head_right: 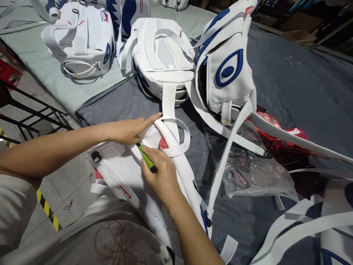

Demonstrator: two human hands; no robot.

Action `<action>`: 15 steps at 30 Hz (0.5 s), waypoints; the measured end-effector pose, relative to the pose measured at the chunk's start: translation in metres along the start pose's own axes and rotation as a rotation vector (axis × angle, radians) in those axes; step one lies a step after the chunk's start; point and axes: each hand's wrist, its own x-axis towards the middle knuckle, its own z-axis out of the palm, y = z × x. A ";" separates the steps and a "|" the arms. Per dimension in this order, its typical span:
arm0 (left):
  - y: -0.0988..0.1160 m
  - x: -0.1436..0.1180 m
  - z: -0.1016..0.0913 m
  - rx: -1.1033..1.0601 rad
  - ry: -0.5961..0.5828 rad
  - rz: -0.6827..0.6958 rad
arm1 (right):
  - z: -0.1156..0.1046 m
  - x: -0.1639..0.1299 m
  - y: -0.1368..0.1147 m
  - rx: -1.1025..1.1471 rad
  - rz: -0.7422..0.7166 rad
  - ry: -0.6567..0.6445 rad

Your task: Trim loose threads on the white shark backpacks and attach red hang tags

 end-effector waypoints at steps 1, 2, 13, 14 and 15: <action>0.000 0.000 0.000 0.002 0.001 0.000 | 0.000 0.000 0.000 0.002 0.005 0.014; 0.000 0.000 0.000 0.002 -0.001 -0.001 | 0.001 0.001 0.000 0.004 0.006 0.033; 0.000 0.001 0.003 0.028 0.027 0.003 | -0.004 0.000 -0.001 -0.131 -0.005 -0.028; 0.000 0.001 0.003 0.036 0.037 0.003 | -0.004 -0.001 -0.003 -0.192 0.013 -0.039; 0.000 0.002 0.003 0.042 0.042 0.003 | -0.004 -0.002 -0.004 -0.239 0.021 -0.035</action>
